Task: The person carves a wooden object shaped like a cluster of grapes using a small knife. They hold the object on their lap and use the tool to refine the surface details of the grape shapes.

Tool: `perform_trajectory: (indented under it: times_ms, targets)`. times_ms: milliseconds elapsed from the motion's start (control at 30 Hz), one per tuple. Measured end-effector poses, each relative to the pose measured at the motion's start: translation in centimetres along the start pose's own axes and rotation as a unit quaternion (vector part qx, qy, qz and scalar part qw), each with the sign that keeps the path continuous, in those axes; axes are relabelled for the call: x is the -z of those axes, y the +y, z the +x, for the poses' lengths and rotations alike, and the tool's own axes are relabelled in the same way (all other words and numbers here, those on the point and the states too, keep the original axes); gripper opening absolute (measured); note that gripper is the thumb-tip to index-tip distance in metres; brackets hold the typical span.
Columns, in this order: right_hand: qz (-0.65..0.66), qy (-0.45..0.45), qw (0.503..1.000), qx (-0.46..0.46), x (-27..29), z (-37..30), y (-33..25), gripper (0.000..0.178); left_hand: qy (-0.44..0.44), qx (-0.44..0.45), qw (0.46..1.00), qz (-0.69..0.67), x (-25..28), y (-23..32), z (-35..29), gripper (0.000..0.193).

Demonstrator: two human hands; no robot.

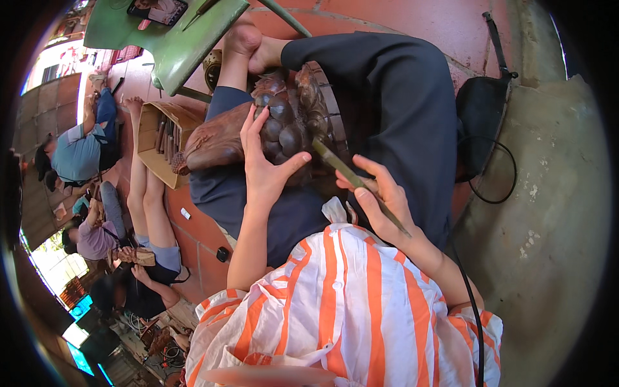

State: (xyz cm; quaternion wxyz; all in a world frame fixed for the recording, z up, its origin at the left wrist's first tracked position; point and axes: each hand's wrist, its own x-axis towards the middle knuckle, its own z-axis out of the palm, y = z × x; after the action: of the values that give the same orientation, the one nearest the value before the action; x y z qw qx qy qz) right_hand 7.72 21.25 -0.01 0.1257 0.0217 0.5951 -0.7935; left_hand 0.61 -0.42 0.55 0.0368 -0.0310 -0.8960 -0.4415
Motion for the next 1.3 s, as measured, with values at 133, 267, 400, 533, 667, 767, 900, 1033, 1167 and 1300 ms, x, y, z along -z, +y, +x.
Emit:
perform_trajectory:
  times_ms: [133,267,400,533,667,767,900,1033,1167,1300]
  targets:
    - [0.026,0.019,0.999,-0.012,0.8,0.9,1.0,0.026,-0.034,0.005,0.999,-0.036,1.2,-1.1,0.4,0.077]
    - [-0.242,-0.053,0.953,0.176,2.6,3.4,-1.1,0.018,-0.098,-0.029,0.995,-0.003,3.1,-0.4,0.9,0.081]
    - [-0.324,-0.151,0.881,0.308,3.3,6.1,-2.6,0.019,-0.097,-0.115,0.986,0.068,2.2,-0.7,0.9,0.087]
    - [-0.349,-0.171,0.872,0.297,3.1,7.0,-2.3,0.018,-0.107,-0.161,0.972,0.135,1.7,-1.1,1.8,0.085]
    - [-0.312,-0.109,0.908,0.256,1.8,8.0,-2.0,0.014,-0.082,-0.186,0.969,0.141,1.0,-2.0,2.0,0.073]
    - [-0.250,-0.131,0.943,0.178,1.1,7.8,-0.6,0.013,-0.078,-0.193,0.968,0.141,0.9,-2.1,2.0,0.070]
    - [-0.232,-0.099,0.953,0.168,0.4,7.2,-0.2,0.014,-0.088,-0.196,0.969,0.125,1.2,-2.1,2.2,0.066]
    - [-0.228,-0.092,0.958,0.150,0.2,7.2,0.0,0.013,-0.091,-0.187,0.970,0.125,1.3,-2.2,2.2,0.062]
    - [-0.143,-0.092,0.979,0.112,0.7,7.3,0.5,0.012,-0.056,-0.177,0.976,0.115,0.2,-1.7,1.7,0.060]
    - [-0.179,-0.097,0.967,0.150,1.0,7.3,0.8,0.014,-0.054,-0.185,0.974,0.115,0.2,-1.8,1.8,0.061]
